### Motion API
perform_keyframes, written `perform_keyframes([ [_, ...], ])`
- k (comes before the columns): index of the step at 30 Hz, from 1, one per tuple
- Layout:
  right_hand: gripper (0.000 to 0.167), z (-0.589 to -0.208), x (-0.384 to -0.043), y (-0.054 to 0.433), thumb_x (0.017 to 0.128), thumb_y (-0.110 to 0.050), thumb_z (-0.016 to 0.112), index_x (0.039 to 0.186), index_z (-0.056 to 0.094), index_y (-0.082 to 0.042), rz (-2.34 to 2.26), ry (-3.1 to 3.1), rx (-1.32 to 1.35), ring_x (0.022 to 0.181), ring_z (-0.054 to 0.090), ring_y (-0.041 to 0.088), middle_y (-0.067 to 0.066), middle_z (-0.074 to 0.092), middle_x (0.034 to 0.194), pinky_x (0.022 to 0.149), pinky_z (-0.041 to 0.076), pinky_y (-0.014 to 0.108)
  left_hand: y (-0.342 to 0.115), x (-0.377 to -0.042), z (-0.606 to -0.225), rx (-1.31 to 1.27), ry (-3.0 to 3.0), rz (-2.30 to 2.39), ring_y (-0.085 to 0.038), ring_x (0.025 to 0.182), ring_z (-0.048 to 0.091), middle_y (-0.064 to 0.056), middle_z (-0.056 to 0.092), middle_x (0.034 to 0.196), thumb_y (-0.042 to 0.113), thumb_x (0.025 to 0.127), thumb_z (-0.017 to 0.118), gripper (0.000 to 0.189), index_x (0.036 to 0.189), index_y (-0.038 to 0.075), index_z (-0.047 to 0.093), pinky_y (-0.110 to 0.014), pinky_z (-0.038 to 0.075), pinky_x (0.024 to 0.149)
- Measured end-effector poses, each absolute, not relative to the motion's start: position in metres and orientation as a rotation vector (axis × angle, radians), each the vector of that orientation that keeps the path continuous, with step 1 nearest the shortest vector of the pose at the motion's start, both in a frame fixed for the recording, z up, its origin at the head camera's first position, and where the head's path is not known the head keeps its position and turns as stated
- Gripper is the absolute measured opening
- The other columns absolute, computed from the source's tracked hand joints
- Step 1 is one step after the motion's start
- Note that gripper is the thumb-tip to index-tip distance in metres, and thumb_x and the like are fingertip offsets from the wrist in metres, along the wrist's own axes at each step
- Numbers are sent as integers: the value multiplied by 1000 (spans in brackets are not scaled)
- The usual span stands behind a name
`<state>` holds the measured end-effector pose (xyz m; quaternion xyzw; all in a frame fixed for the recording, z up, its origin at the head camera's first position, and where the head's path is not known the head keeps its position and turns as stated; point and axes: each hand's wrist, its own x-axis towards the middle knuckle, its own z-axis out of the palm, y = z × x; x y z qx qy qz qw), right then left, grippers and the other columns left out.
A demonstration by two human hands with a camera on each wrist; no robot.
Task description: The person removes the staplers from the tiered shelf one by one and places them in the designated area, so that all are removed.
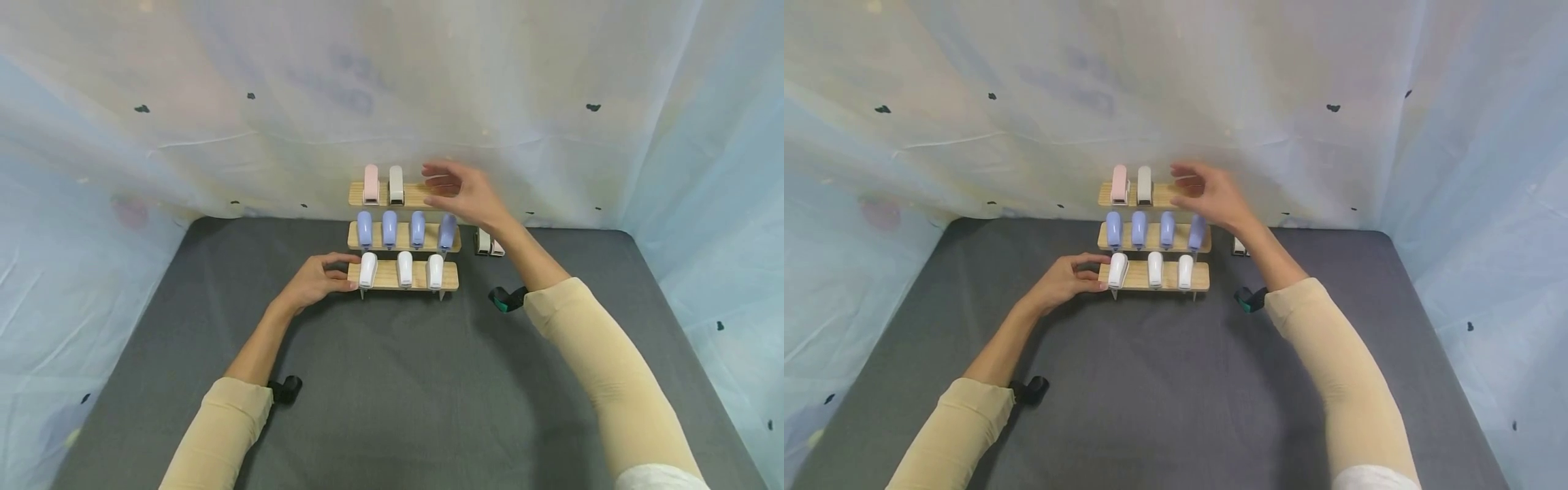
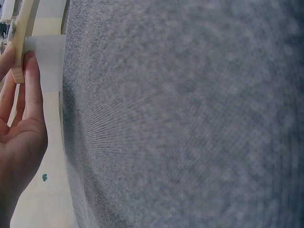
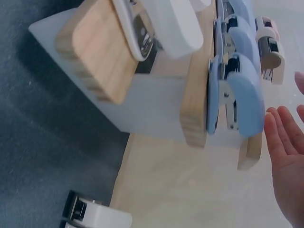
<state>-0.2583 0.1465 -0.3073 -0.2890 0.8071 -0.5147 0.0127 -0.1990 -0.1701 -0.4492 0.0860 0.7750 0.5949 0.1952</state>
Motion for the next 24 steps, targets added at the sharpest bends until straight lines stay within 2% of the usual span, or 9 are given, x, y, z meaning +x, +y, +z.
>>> perform_keyframes([
  [11, 66, -307, -267, 134, 88, 2, 73, 146, 41, 8, -1548, 2491, -872, 130, 49, 43, 29, 48, 142, 109, 38, 48, -166, -202, -451, 286, 2150, 1687, -28, 108, 67, -17, 59, 132, 14, 85, 81, 56, 137, 14, 60, -46, 53, 91],
  [19, 73, -329, -290, 128, 88, -10, 77, 152, 40, -8, -1548, 2462, -858, 134, 49, 28, 14, 47, 149, 109, 39, 34, -168, -203, -449, 266, 2152, 1688, -28, 106, 67, -17, 60, 129, 14, 85, 81, 56, 136, 14, 60, -47, 53, 90],
  [24, 75, -331, -292, 120, 88, -16, 79, 152, 41, -10, -1485, 2496, -891, 135, 49, 24, 10, 45, 151, 108, 40, 31, -168, -201, -448, 257, 2150, 1683, -28, 106, 68, -18, 63, 126, 12, 85, 80, 55, 136, 14, 60, -47, 53, 91],
])
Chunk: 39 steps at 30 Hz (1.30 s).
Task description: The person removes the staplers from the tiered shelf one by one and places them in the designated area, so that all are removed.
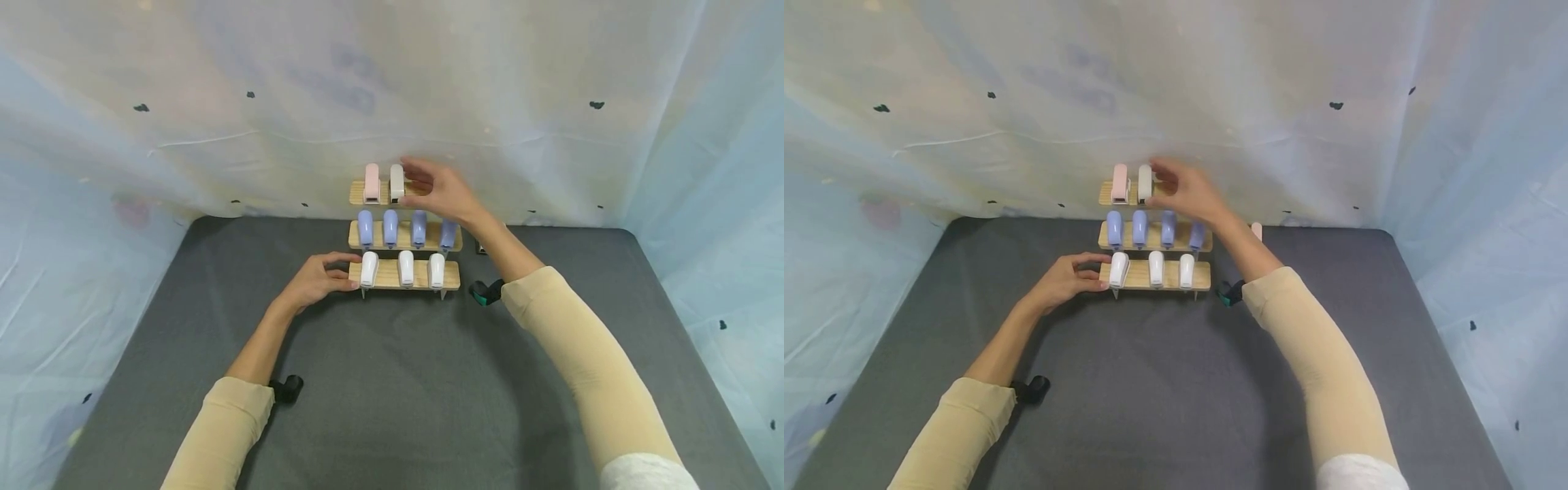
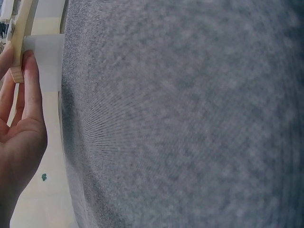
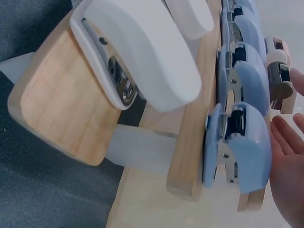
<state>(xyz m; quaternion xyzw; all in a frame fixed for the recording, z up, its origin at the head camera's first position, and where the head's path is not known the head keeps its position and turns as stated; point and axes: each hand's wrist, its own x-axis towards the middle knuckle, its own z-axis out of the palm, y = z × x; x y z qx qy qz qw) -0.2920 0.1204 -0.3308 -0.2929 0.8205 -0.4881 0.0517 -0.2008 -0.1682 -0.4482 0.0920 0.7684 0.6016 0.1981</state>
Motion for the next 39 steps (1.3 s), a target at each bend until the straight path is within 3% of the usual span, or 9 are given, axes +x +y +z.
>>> perform_keyframes([
  [5, 79, -330, -293, 113, 87, -23, 80, 153, 38, -12, -1392, 2549, -904, 135, 48, 23, 6, 42, 154, 107, 41, 31, -169, -199, -446, 240, 2155, 1687, -28, 103, 69, -19, 67, 117, 11, 85, 80, 55, 136, 14, 60, -48, 52, 91],
  [14, 79, -331, -298, 107, 86, -25, 80, 153, 39, -13, -1310, 2623, -875, 135, 48, 21, 5, 42, 154, 107, 40, 31, -172, -201, -444, 231, 2183, 1650, -28, 104, 68, -19, 67, 117, 16, 84, 82, 57, 137, 16, 60, -50, 50, 94],
  [24, 75, -329, -292, 105, 85, -14, 81, 149, 43, -5, -1397, 2578, -842, 131, 51, 29, 13, 49, 147, 108, 41, 38, -172, -198, -445, 230, 2186, 1652, -27, 104, 68, -18, 67, 118, 13, 85, 81, 55, 136, 14, 60, -47, 52, 91],
  [29, 75, -331, -293, 110, 85, -19, 82, 149, 45, -11, -1400, 2597, -827, 128, 54, 23, 9, 53, 143, 105, 43, 32, -170, -198, -446, 246, 2173, 1671, -27, 103, 69, -19, 68, 116, 13, 85, 81, 54, 135, 15, 60, -48, 52, 91],
  [39, 73, -329, -289, 125, 82, -20, 84, 146, 50, -13, -1383, 2682, -822, 123, 58, 19, 5, 57, 141, 103, 45, 33, -170, -200, -446, 260, 2162, 1670, -27, 104, 68, -19, 66, 118, 14, 85, 81, 55, 136, 15, 60, -48, 52, 91],
])
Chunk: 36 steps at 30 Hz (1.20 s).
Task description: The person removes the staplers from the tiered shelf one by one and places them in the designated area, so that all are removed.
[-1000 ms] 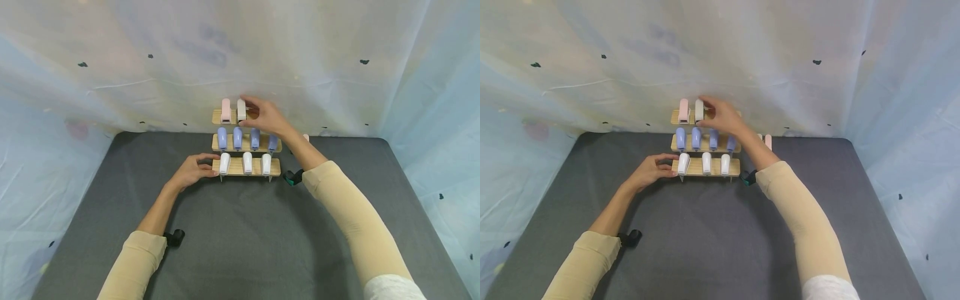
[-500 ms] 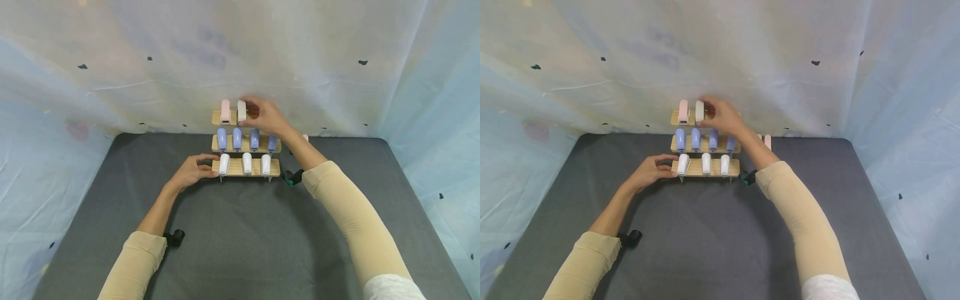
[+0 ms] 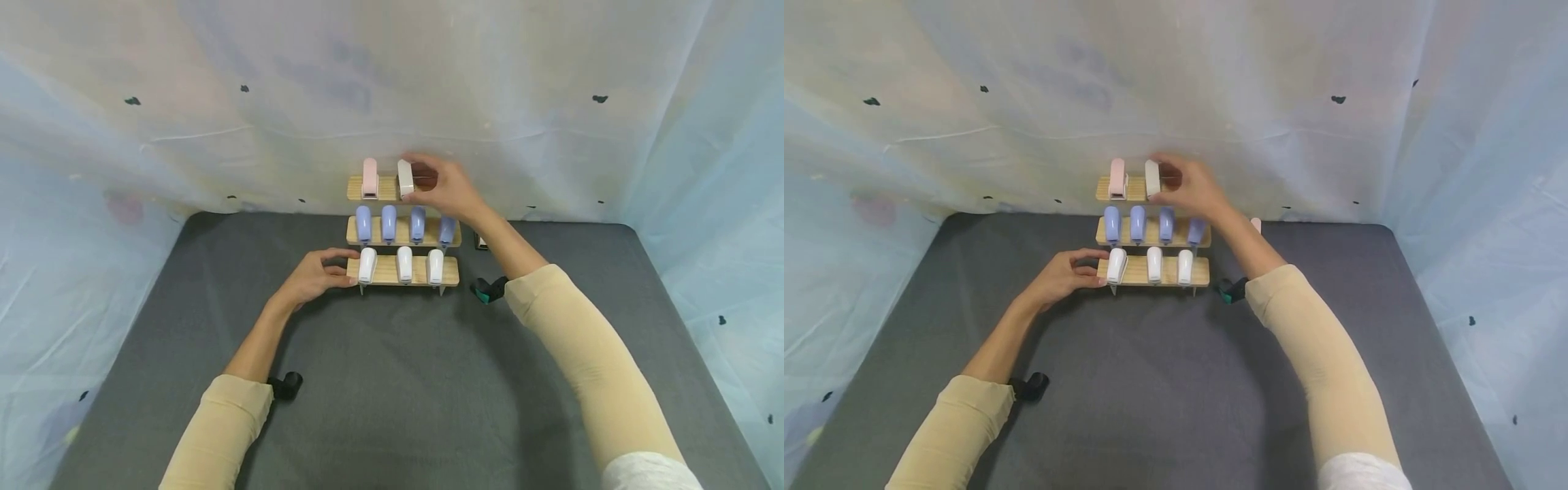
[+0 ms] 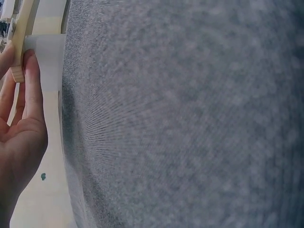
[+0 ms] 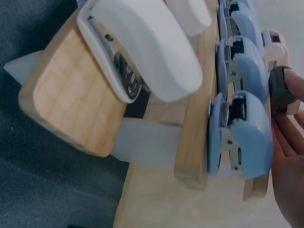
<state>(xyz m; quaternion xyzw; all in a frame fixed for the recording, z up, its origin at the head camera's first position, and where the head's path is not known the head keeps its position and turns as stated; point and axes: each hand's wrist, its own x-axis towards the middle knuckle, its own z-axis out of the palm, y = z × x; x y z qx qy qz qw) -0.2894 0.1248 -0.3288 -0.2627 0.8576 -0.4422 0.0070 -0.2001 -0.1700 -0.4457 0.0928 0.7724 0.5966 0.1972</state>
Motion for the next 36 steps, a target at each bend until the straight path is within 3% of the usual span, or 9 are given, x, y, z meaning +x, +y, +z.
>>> perform_keyframes([
  [12, 70, -331, -286, 136, 82, -9, 83, 144, 51, -7, -1567, 2536, -819, 121, 58, 29, 15, 59, 131, 103, 46, 39, -171, -199, -447, 270, 2154, 1680, -28, 103, 69, -20, 68, 115, 12, 85, 81, 56, 136, 14, 60, -47, 52, 91],
  [24, 75, -329, -282, 160, 82, -5, 81, 148, 46, -9, -1613, 2555, -733, 124, 56, 32, 16, 56, 135, 102, 46, 45, -173, -199, -448, 235, 2181, 1659, -27, 103, 69, -18, 68, 116, 17, 84, 82, 57, 136, 17, 60, -48, 51, 92],
  [36, 73, -307, -254, 177, 83, -4, 79, 147, 45, 1, -1515, 2627, -728, 121, 53, 40, 24, 54, 134, 106, 40, 51, -171, -198, -448, 255, 2163, 1687, -28, 104, 68, -19, 66, 120, 14, 84, 82, 57, 137, 14, 59, -49, 51, 91],
])
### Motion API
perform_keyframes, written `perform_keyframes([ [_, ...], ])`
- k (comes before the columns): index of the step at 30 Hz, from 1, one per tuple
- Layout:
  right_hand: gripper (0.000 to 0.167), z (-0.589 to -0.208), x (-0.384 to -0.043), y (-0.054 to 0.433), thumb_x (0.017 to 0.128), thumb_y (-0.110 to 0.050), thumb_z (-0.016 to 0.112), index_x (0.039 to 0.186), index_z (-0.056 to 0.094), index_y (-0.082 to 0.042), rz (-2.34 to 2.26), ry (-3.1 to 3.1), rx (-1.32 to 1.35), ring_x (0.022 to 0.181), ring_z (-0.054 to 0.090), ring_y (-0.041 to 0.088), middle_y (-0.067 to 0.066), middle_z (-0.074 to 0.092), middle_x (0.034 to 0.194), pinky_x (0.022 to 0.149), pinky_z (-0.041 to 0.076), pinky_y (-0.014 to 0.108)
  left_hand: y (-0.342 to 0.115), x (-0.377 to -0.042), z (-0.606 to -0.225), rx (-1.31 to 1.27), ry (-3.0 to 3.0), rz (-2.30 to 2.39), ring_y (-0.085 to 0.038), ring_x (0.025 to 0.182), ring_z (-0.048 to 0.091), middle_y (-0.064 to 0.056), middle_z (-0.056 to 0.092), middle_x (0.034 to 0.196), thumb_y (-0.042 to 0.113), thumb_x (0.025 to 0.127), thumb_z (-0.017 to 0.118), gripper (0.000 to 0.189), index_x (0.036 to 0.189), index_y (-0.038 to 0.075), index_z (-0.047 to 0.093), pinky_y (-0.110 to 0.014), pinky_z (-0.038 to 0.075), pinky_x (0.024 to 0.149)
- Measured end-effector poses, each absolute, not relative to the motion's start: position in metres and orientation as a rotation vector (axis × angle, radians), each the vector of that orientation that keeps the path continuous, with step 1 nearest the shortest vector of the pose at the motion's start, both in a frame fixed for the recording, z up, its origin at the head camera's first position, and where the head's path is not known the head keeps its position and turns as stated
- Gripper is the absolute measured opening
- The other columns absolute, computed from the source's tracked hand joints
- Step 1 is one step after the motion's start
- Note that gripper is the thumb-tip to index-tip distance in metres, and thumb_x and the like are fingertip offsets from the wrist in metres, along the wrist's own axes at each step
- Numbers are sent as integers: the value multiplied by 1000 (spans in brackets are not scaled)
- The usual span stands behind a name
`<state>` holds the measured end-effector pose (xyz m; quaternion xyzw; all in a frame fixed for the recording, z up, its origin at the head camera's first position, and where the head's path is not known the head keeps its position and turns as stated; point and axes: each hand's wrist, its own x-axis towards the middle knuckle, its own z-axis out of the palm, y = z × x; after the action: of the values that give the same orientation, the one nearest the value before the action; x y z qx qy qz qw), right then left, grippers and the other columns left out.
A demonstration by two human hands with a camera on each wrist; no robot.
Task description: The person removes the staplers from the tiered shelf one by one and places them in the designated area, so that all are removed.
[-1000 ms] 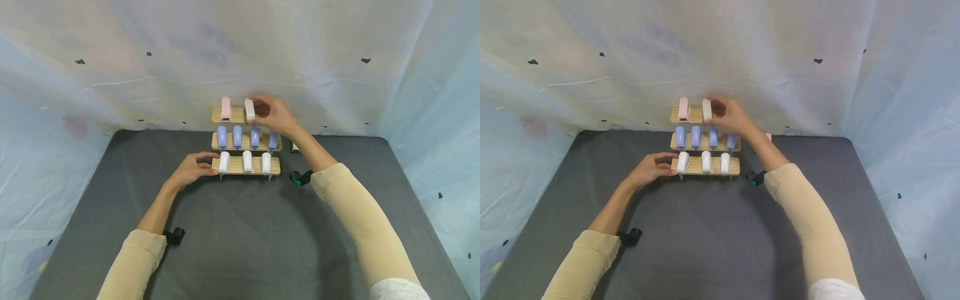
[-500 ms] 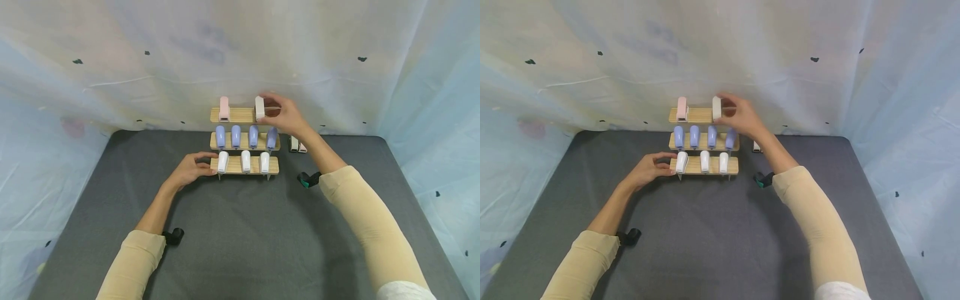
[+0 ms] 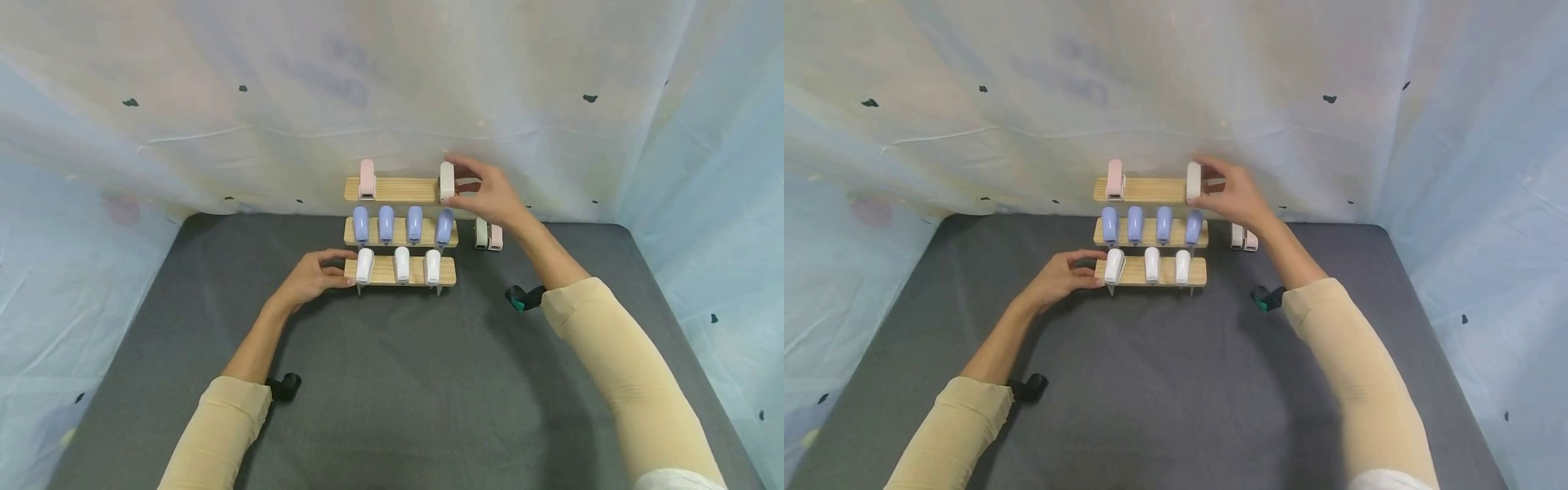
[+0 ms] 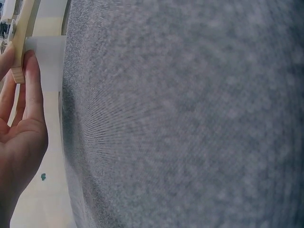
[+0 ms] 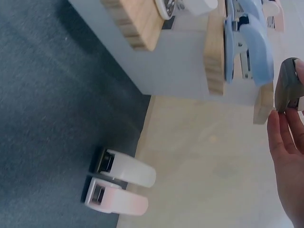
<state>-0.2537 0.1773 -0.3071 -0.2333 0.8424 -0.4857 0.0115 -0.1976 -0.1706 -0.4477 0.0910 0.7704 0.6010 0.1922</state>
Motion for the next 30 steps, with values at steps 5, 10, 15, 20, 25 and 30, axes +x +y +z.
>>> perform_keyframes([
  [5, 69, -307, -251, 184, 83, 1, 77, 144, 46, 4, -1512, 2659, -724, 119, 54, 41, 25, 54, 131, 103, 41, 54, -171, -198, -448, 263, 2161, 1692, -28, 104, 68, -18, 64, 123, 15, 84, 82, 57, 137, 15, 59, -49, 51, 92],
  [10, 69, -309, -252, 192, 82, 2, 77, 144, 46, 4, -1535, 2644, -697, 118, 55, 39, 24, 54, 131, 103, 42, 53, -172, -200, -448, 265, 2173, 1683, -28, 105, 68, -17, 63, 125, 15, 84, 82, 57, 137, 15, 60, -48, 51, 92],
  [15, 68, -309, -250, 199, 82, 2, 77, 143, 47, 4, -1516, 2661, -672, 117, 56, 37, 23, 55, 130, 102, 43, 51, -171, -199, -447, 257, 2172, 1684, -28, 105, 68, -18, 63, 125, 14, 85, 81, 56, 137, 16, 60, -49, 51, 92],
  [20, 68, -310, -248, 206, 83, 2, 76, 144, 46, 4, -1535, 2649, -637, 118, 55, 37, 23, 54, 132, 102, 43, 52, -169, -199, -446, 236, 2144, 1689, -30, 109, 66, -22, 60, 128, 9, 87, 77, 56, 140, 13, 57, -51, 49, 95],
  [25, 66, -313, -246, 215, 82, 3, 76, 141, 48, 6, -1539, 2660, -616, 118, 55, 38, 24, 54, 131, 101, 43, 54, -168, -200, -445, 231, 2145, 1664, -34, 111, 65, -24, 57, 132, 5, 88, 75, 57, 141, 9, 55, -53, 48, 96],
  [30, 65, -315, -243, 225, 83, 1, 77, 141, 48, 5, -1476, 2705, -574, 119, 54, 36, 23, 54, 131, 100, 45, 48, -170, -199, -445, 224, 2156, 1660, -32, 111, 65, -22, 58, 131, 8, 88, 77, 58, 141, 11, 55, -50, 49, 96],
])
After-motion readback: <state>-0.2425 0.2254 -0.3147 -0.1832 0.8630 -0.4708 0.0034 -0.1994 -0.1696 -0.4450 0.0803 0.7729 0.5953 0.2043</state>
